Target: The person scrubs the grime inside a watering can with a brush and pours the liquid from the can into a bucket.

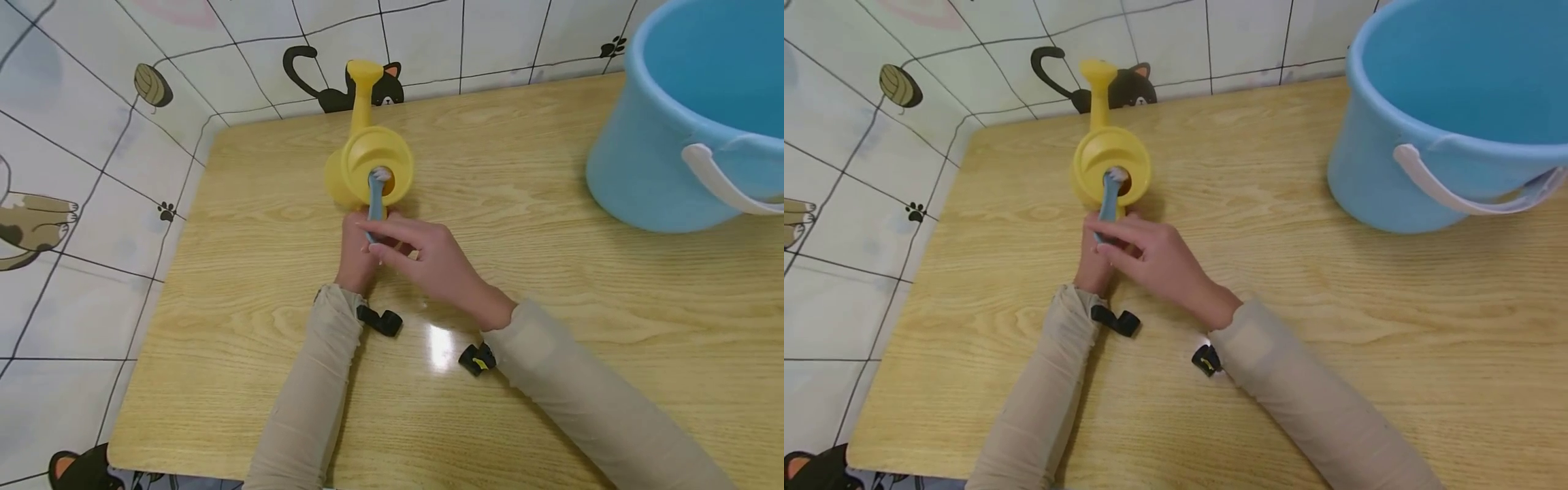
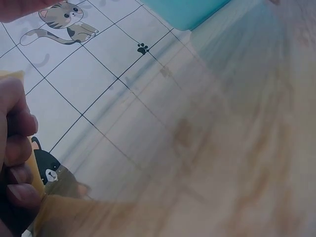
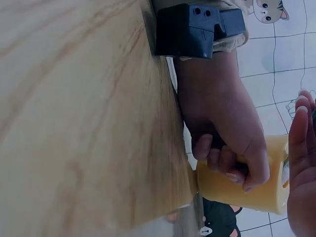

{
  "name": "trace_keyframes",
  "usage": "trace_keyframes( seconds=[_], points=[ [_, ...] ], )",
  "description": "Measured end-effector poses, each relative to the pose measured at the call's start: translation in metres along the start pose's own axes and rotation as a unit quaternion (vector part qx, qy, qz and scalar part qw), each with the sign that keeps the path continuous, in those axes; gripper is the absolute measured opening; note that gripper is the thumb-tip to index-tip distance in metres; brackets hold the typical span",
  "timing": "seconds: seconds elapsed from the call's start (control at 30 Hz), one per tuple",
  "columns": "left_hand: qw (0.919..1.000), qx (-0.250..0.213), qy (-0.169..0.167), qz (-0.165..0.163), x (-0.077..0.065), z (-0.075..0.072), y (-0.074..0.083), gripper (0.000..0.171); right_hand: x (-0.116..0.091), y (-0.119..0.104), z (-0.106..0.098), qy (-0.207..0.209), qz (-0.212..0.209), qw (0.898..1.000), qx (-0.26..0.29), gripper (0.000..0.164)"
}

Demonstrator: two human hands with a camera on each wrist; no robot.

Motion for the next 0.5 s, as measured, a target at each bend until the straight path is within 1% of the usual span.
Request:
trace_keyframes(
  seconds=[0.03, 0.1, 0.17, 0.2, 0.27, 0.37, 0.5],
  points=[
    [0.9999, 0.006, -0.001, 0.009, 0.000, 0.000, 0.000, 0.026, 0.000, 0.000, 0.000, 0.000, 0.011, 1.000, 0.005, 0.032],
    [0.9989, 0.045, 0.007, 0.015, 0.000, 0.000, 0.000, 0.025, 0.000, -0.002, -0.001, 0.006, 0.038, 0.999, 0.020, 0.030],
    [0.9974, 0.070, 0.016, 0.004, 0.001, 0.000, -0.002, 0.024, 0.002, -0.006, -0.004, 0.018, 0.058, 0.998, 0.037, 0.028],
    [0.9971, 0.074, 0.017, -0.005, 0.002, 0.001, -0.002, 0.023, 0.002, -0.008, -0.006, 0.025, 0.064, 0.997, 0.044, 0.027],
    [0.9972, 0.065, 0.019, -0.032, 0.003, 0.001, -0.004, 0.023, 0.004, -0.013, -0.009, 0.034, 0.072, 0.995, 0.054, 0.025],
    [0.9970, 0.030, 0.020, -0.069, 0.003, 0.001, -0.006, 0.027, 0.005, -0.016, -0.014, 0.048, 0.088, 0.994, 0.047, 0.025],
    [0.9953, 0.012, 0.021, -0.094, 0.001, 0.001, -0.006, 0.028, 0.003, -0.010, -0.019, 0.077, 0.125, 0.988, 0.043, 0.026]
  ],
)
Point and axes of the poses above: each hand's wrist, its own x-axis towards the middle knuckle, its own z-axis out of the palm, y = z × x, the point moved 5 cm from there along x, towards the middle knuckle, and after that the axes turned 12 degrees about -z, right-handed, at the moved point
